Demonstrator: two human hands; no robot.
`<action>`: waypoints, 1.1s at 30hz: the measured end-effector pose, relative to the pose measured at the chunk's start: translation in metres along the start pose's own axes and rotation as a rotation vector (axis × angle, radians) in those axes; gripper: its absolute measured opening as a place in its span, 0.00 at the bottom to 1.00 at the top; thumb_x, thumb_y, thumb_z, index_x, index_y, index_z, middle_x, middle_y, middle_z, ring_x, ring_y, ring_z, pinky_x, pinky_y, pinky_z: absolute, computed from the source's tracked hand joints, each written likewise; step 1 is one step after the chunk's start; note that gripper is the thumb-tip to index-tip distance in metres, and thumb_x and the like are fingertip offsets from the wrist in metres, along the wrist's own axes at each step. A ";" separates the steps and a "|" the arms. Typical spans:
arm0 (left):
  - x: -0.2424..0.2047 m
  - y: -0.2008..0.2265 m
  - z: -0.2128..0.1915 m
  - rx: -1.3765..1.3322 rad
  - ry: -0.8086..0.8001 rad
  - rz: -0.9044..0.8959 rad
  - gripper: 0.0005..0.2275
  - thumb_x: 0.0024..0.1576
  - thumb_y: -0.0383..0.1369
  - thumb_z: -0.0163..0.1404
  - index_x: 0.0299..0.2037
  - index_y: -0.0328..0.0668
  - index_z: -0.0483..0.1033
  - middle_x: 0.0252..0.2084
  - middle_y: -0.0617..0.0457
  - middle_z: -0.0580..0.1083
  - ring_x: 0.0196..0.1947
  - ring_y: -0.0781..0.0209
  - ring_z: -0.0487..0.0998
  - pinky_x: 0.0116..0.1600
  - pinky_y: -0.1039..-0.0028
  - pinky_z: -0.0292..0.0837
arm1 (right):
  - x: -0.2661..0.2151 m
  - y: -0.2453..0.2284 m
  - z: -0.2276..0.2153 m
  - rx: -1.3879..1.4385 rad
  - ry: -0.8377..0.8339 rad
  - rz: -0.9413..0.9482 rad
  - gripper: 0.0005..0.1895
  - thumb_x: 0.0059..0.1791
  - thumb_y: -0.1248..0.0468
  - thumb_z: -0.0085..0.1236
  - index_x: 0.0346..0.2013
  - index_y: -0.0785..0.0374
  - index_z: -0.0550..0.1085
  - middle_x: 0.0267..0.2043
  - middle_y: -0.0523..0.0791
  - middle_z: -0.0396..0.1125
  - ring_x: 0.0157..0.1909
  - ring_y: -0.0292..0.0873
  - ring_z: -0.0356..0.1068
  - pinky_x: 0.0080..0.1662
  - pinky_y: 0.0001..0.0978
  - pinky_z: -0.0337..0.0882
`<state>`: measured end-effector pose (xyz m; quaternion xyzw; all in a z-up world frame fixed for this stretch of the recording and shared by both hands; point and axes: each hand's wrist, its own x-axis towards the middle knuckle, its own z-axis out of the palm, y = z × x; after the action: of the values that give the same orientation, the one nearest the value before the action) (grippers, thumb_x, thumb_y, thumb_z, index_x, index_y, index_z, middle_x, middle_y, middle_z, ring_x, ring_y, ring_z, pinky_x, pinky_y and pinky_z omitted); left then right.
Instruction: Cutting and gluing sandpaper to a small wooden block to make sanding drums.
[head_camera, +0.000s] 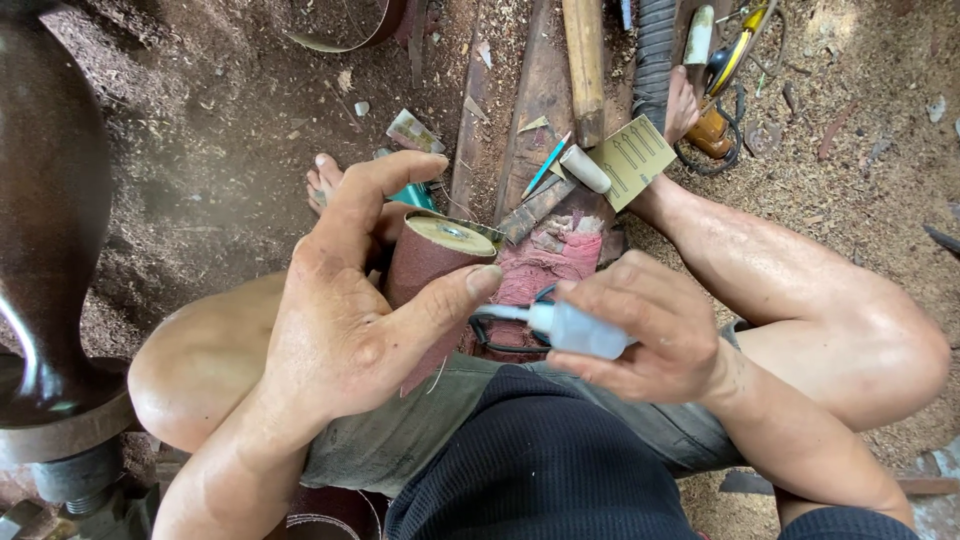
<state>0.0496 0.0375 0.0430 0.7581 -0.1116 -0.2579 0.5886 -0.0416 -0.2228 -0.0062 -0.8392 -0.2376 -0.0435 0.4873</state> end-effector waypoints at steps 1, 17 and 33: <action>0.001 0.002 0.000 0.000 -0.001 0.000 0.29 0.57 0.33 0.62 0.66 0.35 0.62 0.41 0.48 0.78 0.41 0.65 0.82 0.44 0.76 0.79 | -0.001 0.001 -0.001 -0.001 0.000 0.001 0.29 0.42 0.59 0.76 0.50 0.71 0.73 0.41 0.50 0.74 0.37 0.45 0.73 0.40 0.36 0.72; 0.000 0.001 0.001 -0.010 -0.003 -0.049 0.29 0.56 0.34 0.62 0.66 0.37 0.63 0.41 0.49 0.79 0.42 0.67 0.82 0.44 0.77 0.78 | -0.002 0.002 -0.001 -0.031 0.040 0.023 0.28 0.44 0.59 0.75 0.50 0.72 0.73 0.42 0.52 0.74 0.39 0.46 0.74 0.41 0.36 0.73; 0.001 0.004 -0.008 0.037 0.085 -0.045 0.28 0.55 0.32 0.63 0.65 0.37 0.65 0.41 0.50 0.80 0.40 0.67 0.82 0.43 0.77 0.80 | -0.024 0.050 0.014 0.228 -0.084 0.466 0.25 0.43 0.74 0.66 0.54 0.62 0.73 0.54 0.48 0.70 0.57 0.46 0.71 0.59 0.38 0.71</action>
<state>0.0554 0.0420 0.0478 0.7813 -0.0744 -0.2365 0.5728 -0.0426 -0.2401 -0.0602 -0.8121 -0.0612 0.1317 0.5651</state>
